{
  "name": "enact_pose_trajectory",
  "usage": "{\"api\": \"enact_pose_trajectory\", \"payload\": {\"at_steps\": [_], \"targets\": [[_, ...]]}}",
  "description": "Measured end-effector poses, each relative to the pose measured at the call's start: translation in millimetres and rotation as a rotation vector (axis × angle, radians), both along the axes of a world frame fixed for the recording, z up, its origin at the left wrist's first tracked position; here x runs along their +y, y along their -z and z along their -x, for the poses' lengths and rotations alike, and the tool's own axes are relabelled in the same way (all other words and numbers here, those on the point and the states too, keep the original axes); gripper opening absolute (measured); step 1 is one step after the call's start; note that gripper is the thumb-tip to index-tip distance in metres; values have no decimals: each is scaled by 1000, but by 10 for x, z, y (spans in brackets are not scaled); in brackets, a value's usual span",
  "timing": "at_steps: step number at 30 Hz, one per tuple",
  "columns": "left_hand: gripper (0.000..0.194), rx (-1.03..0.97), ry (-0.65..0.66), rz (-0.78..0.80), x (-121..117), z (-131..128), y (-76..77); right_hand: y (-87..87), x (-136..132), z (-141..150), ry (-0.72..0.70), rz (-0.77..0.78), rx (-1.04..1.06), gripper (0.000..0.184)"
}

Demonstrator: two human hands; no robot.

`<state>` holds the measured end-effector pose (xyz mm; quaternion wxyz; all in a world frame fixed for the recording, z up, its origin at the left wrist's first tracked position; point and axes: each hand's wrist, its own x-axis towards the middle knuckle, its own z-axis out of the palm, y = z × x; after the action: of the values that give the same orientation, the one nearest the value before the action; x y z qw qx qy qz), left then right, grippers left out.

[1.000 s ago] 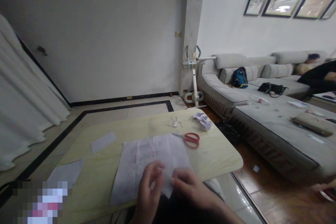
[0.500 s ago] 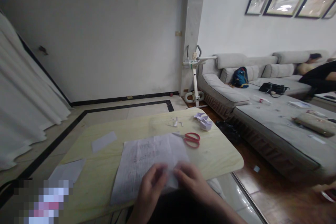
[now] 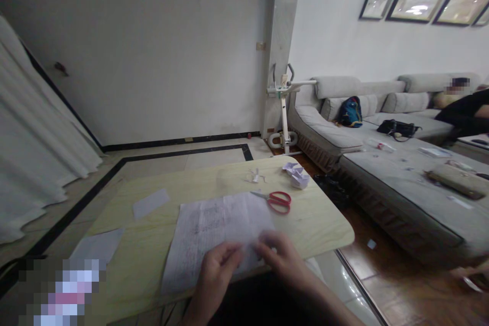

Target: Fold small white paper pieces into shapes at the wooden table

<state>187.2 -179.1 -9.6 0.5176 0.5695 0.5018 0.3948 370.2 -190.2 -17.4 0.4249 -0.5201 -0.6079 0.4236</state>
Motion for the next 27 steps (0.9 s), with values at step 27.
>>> {"api": "enact_pose_trajectory", "payload": {"at_steps": [27], "targets": [[37, -40, 73, -9, -61, -186, 22, -31, 40, -2, 109, 68, 272, 37]]}}
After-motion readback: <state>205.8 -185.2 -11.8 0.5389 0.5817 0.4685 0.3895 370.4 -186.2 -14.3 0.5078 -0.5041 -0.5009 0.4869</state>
